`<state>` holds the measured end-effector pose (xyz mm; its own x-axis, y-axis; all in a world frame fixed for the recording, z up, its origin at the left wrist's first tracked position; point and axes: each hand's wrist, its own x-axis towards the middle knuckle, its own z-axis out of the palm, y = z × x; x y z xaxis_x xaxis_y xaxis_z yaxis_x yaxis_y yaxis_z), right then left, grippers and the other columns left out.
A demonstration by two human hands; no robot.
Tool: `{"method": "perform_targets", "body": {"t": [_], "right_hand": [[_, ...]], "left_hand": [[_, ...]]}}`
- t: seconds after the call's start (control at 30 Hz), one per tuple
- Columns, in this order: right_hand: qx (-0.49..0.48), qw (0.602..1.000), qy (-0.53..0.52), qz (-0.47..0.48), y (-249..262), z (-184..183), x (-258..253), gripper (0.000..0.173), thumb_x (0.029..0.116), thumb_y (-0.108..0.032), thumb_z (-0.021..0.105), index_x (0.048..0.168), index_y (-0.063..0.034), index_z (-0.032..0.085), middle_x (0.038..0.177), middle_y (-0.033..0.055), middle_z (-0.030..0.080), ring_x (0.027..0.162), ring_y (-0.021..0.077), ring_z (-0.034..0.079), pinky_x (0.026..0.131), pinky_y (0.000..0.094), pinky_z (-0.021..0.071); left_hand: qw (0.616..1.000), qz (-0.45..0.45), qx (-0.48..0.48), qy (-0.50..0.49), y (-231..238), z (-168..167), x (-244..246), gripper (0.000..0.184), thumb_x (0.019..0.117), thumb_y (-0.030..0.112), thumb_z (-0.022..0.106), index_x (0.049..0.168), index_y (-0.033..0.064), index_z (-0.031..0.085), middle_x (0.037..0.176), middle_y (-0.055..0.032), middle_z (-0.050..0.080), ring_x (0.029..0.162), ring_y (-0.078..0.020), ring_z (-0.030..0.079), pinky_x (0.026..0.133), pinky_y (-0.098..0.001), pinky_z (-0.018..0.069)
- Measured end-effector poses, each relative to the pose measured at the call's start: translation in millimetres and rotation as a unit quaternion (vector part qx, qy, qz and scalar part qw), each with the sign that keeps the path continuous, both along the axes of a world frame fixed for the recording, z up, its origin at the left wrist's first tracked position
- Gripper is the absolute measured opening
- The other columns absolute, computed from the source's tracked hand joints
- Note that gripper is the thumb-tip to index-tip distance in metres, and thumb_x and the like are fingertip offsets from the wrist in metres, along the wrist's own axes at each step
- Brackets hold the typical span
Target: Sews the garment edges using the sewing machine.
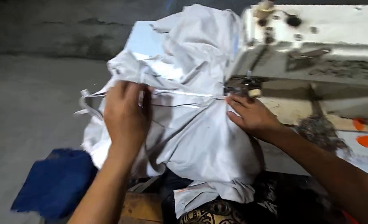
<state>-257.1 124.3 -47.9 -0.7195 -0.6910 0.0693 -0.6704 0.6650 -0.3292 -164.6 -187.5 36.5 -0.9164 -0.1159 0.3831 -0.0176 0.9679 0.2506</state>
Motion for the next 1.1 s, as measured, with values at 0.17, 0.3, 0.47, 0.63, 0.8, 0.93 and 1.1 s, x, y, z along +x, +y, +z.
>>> {"method": "perform_targets", "body": {"t": [0.17, 0.3, 0.47, 0.63, 0.8, 0.93, 1.1], "right_hand": [[-0.02, 0.998, 0.04, 0.035, 3, -3, 1, 0.044, 0.1033, -0.028, 0.047, 0.136, -0.0028, 0.063, 0.142, 0.0157, 0.061, 0.132, 0.0343, 0.057, 0.108, 0.053, 0.0459], [-0.087, 0.994, 0.065, -0.02, 4, -14, 13, 0.047, 0.1065, -0.032, 0.045, 0.138, -0.0023, 0.062, 0.144, 0.0157, 0.06, 0.135, 0.0317, 0.056, 0.113, 0.0514, 0.0434], [-0.111, 0.962, 0.028, -0.248, 3, 5, 48, 0.036, 0.0994, -0.037, 0.062, 0.103, -0.0029, 0.073, 0.102, 0.0181, 0.065, 0.096, 0.039, 0.062, 0.08, 0.0537, 0.0515], [-0.107, 0.956, 0.006, -0.272, -3, 8, 70, 0.024, 0.0971, -0.028, 0.064, 0.09, -0.0058, 0.07, 0.087, 0.0128, 0.063, 0.084, 0.0327, 0.065, 0.068, 0.0458, 0.0539], [-0.204, 0.939, 0.041, -0.273, -23, 8, 80, 0.018, 0.0984, -0.02, 0.06, 0.094, -0.0045, 0.069, 0.083, 0.0109, 0.067, 0.081, 0.0284, 0.068, 0.068, 0.0405, 0.0563], [-0.272, 0.937, 0.012, -0.217, -33, 3, 88, 0.016, 0.0972, -0.016, 0.06, 0.095, -0.0051, 0.071, 0.083, 0.0092, 0.067, 0.081, 0.0256, 0.067, 0.072, 0.0367, 0.0572], [-0.324, 0.927, -0.015, -0.187, -15, -5, 90, 0.029, 0.1045, -0.028, 0.055, 0.114, -0.0077, 0.072, 0.114, 0.0074, 0.074, 0.114, 0.0218, 0.068, 0.099, 0.035, 0.0549]], "left_hand": [[0.972, -0.214, 0.057, -0.073, 130, -54, -36, 0.023, 0.099, 0.014, 0.062, 0.117, 0.0046, 0.074, 0.112, -0.0142, 0.071, 0.099, -0.0305, 0.071, 0.08, -0.0475, 0.0598], [0.983, -0.173, 0.058, -0.025, 135, -90, -47, 0.022, 0.1013, 0.018, 0.06, 0.108, 0.0051, 0.076, 0.112, -0.0111, 0.072, 0.103, -0.027, 0.069, 0.086, -0.0434, 0.0574], [0.984, -0.171, 0.049, 0.024, 133, -98, -46, 0.02, 0.0994, 0.019, 0.061, 0.104, 0.0058, 0.076, 0.113, -0.0107, 0.072, 0.098, -0.0249, 0.069, 0.084, -0.0402, 0.0559], [0.982, -0.184, 0.032, 0.025, 131, -99, -37, 0.021, 0.0991, 0.017, 0.061, 0.108, 0.0053, 0.076, 0.118, -0.0106, 0.072, 0.106, -0.0238, 0.069, 0.092, -0.0387, 0.0554], [0.983, -0.131, 0.099, -0.08, 132, -66, -42, 0.037, 0.107, 0.034, 0.049, 0.106, 0.0066, 0.074, 0.094, -0.0051, 0.073, 0.081, -0.0136, 0.068, 0.073, -0.0369, 0.0575], [0.975, -0.084, 0.091, -0.185, 139, -40, -54, 0.036, 0.0963, 0.046, 0.066, 0.097, 0.0105, 0.074, 0.082, -0.0004, 0.071, 0.068, -0.0111, 0.067, 0.063, -0.0379, 0.058], [0.966, -0.061, 0.167, -0.188, 130, -43, -55, 0.012, 0.0975, 0.02, 0.062, 0.097, 0.0091, 0.067, 0.068, 0.0035, 0.063, 0.053, -0.005, 0.058, 0.049, -0.0268, 0.0511]]}}
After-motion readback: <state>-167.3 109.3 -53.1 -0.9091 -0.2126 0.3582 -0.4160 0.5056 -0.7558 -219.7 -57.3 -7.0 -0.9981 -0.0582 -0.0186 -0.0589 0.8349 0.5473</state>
